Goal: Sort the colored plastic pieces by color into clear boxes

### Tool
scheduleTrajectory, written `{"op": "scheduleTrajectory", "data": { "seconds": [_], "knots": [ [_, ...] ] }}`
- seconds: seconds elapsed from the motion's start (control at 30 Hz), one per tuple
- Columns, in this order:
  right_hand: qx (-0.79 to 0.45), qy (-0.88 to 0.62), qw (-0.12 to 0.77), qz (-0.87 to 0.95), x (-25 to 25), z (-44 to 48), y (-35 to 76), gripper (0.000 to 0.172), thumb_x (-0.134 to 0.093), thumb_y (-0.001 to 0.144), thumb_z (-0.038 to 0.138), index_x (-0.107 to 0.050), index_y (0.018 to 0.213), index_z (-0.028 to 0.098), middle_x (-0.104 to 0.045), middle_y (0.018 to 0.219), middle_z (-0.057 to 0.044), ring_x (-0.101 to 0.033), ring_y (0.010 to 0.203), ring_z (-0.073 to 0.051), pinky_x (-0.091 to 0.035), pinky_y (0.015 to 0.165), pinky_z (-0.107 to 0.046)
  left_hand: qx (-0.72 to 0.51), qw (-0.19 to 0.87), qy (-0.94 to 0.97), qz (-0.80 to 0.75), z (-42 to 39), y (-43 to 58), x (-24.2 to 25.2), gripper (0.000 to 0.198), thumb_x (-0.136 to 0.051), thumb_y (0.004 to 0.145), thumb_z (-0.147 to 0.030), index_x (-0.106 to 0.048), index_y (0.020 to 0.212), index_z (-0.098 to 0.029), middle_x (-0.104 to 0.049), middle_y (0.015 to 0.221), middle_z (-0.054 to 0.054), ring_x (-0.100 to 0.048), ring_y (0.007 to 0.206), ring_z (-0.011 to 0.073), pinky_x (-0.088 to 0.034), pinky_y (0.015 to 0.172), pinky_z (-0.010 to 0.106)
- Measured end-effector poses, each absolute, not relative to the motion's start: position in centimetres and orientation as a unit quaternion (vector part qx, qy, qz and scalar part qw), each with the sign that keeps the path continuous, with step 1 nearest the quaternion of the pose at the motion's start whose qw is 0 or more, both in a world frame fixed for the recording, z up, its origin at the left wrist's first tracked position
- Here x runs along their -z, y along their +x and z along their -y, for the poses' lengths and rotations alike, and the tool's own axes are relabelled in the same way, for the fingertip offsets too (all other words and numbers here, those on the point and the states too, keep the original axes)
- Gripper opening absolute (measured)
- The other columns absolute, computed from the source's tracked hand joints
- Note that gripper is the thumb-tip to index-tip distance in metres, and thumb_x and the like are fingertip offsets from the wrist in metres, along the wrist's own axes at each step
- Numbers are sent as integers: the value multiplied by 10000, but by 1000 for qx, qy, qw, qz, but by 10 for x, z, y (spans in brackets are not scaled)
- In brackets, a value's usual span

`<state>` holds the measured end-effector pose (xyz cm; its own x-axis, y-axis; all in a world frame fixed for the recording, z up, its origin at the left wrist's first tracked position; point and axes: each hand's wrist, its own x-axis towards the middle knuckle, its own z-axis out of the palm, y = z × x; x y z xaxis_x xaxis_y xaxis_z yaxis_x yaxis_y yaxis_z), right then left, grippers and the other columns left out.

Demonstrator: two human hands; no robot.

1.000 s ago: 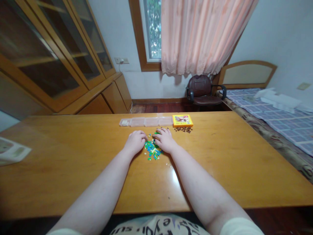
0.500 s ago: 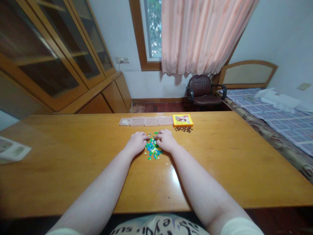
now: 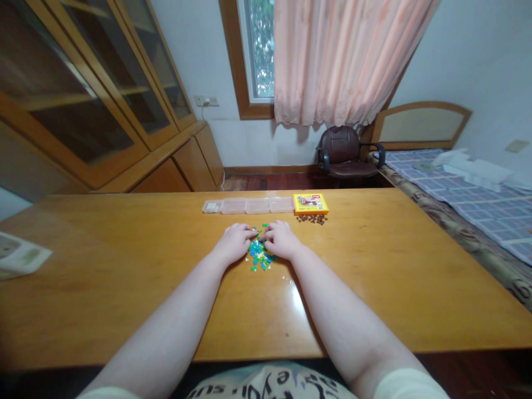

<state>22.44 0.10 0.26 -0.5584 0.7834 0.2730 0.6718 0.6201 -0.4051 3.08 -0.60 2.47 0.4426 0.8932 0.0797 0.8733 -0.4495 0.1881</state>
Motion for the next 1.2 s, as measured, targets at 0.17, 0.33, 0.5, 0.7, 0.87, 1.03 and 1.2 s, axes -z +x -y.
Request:
{"op": "scheduleTrajectory", "data": {
  "seconds": [0.17, 0.33, 0.5, 0.7, 0.87, 1.03, 1.2],
  "knots": [
    [-125, -421, 240, 866, -5, -2, 227, 253, -531, 791, 161, -742, 908, 238, -605, 864, -45, -479, 845, -191, -334, 819, -343, -104, 54, 854, -507, 7, 31, -26, 326, -474, 837, -179, -704, 1036, -297, -631, 1074, 41, -512, 1014, 219, -396, 908, 370],
    [-101, -434, 246, 861, -4, -3, 229, 216, -531, 822, 211, -731, 739, 213, -583, 775, -31, -472, 785, -174, -315, 758, -317, -113, 52, 869, -478, 8, 32, -27, 290, -500, 825, -172, -739, 930, -298, -661, 1013, 25, -534, 977, 215, -401, 902, 382],
    [-80, -455, 241, 854, -4, -4, 229, 294, -519, 850, 235, -673, 606, 178, -580, 717, -29, -463, 726, -156, -294, 704, -299, -99, 56, 884, -454, 9, 33, -29, 297, -509, 805, -151, -742, 927, -288, -676, 980, 24, -550, 950, 210, -412, 889, 380],
    [-105, -453, 250, 849, -2, -7, 230, 308, -476, 866, 191, -694, 649, 190, -572, 685, -22, -480, 720, -152, -298, 698, -282, -110, 57, 878, -462, 9, 33, -30, 289, -499, 795, -141, -751, 845, -272, -677, 942, 25, -555, 936, 205, -422, 874, 366],
    [-100, -427, 266, 858, 2, -8, 229, 312, -505, 871, 218, -661, 604, 178, -581, 701, -19, -468, 708, -145, -294, 696, -279, -114, 65, 884, -448, 10, 34, -29, 298, -498, 793, -141, -748, 882, -277, -674, 935, 24, -558, 915, 204, -427, 875, 369],
    [-99, -433, 254, 859, -1, -6, 229, 310, -491, 873, 206, -677, 626, 184, -584, 704, -19, -469, 708, -148, -295, 689, -280, -106, 72, 889, -441, 10, 34, -29, 306, -493, 808, -166, -740, 943, -286, -667, 972, 30, -550, 933, 203, -429, 892, 371],
    [-103, -437, 238, 861, -5, -6, 229, 340, -469, 880, 204, -675, 611, 184, -577, 673, -19, -471, 689, -148, -303, 684, -279, -91, 80, 884, -452, 9, 34, -26, 329, -483, 820, -176, -723, 1006, -303, -656, 1045, 25, -536, 981, 206, -408, 936, 373]
  ]
}}
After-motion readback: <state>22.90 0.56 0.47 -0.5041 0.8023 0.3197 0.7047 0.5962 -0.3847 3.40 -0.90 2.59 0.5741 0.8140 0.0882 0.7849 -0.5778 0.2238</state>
